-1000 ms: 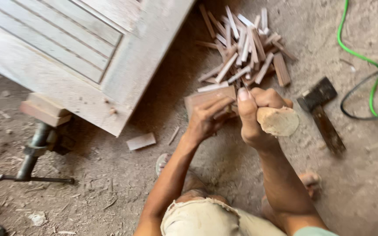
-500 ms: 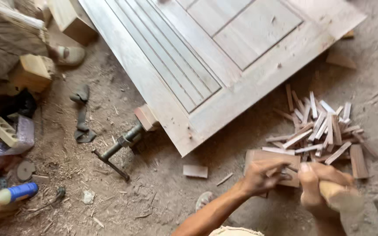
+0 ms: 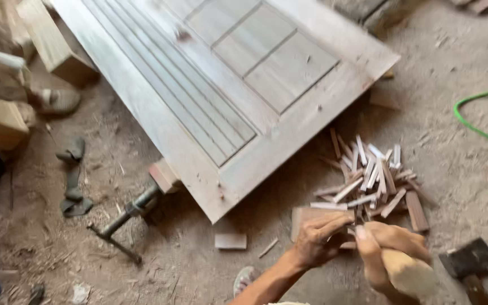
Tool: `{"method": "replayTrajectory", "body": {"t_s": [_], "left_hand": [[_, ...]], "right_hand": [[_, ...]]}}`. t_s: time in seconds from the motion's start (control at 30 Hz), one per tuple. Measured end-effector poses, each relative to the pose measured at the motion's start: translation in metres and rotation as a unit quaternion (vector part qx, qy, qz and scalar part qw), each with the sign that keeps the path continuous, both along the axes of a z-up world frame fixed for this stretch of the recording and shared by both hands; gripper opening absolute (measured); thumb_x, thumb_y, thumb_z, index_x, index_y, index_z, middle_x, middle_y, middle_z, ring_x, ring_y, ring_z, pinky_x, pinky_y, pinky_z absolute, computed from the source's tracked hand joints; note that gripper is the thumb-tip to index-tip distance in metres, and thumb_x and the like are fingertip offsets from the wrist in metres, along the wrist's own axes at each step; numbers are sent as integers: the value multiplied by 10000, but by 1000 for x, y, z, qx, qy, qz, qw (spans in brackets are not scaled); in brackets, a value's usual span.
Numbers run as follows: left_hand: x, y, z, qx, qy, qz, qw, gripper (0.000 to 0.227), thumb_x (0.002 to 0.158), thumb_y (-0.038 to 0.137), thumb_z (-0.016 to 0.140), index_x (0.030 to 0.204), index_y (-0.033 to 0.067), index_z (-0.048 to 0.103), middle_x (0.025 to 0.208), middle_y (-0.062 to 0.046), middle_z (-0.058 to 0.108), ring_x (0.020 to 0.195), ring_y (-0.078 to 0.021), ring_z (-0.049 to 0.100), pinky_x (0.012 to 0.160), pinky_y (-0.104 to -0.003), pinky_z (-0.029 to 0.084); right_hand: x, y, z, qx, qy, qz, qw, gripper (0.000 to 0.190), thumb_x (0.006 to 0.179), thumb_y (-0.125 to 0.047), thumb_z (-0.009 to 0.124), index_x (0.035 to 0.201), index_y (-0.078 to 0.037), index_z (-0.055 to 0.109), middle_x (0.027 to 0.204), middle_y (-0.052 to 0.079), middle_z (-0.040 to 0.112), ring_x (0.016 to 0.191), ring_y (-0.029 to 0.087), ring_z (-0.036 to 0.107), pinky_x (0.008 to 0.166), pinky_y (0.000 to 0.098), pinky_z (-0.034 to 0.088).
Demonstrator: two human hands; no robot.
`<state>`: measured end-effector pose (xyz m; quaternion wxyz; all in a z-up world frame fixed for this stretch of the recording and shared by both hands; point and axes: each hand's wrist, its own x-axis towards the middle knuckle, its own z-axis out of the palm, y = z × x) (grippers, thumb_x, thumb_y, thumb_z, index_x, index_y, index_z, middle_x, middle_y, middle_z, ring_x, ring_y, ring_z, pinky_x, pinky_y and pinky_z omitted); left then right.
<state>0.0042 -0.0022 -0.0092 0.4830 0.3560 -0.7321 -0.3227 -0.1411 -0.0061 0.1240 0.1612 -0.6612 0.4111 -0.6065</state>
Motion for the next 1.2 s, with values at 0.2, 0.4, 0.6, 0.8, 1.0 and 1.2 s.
{"method": "replayTrajectory", "body": {"t_s": [0.2, 0.4, 0.6, 0.8, 1.0, 1.2], "left_hand": [[-3, -7, 4, 106, -14, -39, 993, 505, 777, -37, 767, 1264, 69, 683, 1197, -154, 747, 1106, -312, 743, 972, -379, 610], [-2, -17, 7, 86, -24, -38, 995, 606, 765, 22, 833, 1337, 50, 637, 1163, -160, 737, 1054, -304, 744, 909, -376, 595], [-1, -34, -4, 71, -52, -32, 996, 589, 818, 8, 787, 1378, 36, 609, 1167, -141, 723, 1031, -295, 745, 933, -411, 575], [0, -29, -14, 141, -15, 5, 990, 493, 958, 79, 740, 1431, 100, 605, 1363, -129, 692, 1185, -244, 718, 988, -365, 620], [7, -27, -25, 157, -8, -1, 988, 470, 929, 119, 790, 1377, 141, 649, 1217, -72, 768, 1048, -172, 782, 923, -306, 650], [7, -22, -23, 168, -17, -12, 986, 497, 866, 144, 838, 1332, 112, 668, 1177, -79, 775, 1057, -192, 776, 926, -316, 632]], "right_hand": [[2, -9, -19, 134, -2, -18, 991, 112, 898, -46, 706, 794, -52, 664, 686, 36, 677, 543, 152, 633, 548, 292, 498], [-13, 11, -34, 83, -1, -30, 996, 171, 908, -35, 684, 781, -79, 578, 726, 35, 659, 600, 145, 603, 558, 289, 481], [-12, -5, -154, 144, -178, -12, 973, 236, 978, -76, 626, 800, -89, 472, 701, -2, 569, 580, 111, 512, 532, 295, 442], [-25, -16, -167, 63, -351, -217, 908, 264, 989, -94, 630, 778, -126, 474, 618, 14, 540, 474, 96, 497, 405, 282, 436], [-37, 2, -88, 88, -311, -139, 936, 310, 1000, -30, 585, 776, -119, 390, 569, -19, 407, 435, 49, 366, 355, 252, 319], [-22, 14, -55, 125, -372, -31, 919, 298, 1024, -6, 550, 835, -103, 342, 609, 4, 388, 445, 46, 310, 392, 246, 296]]}}
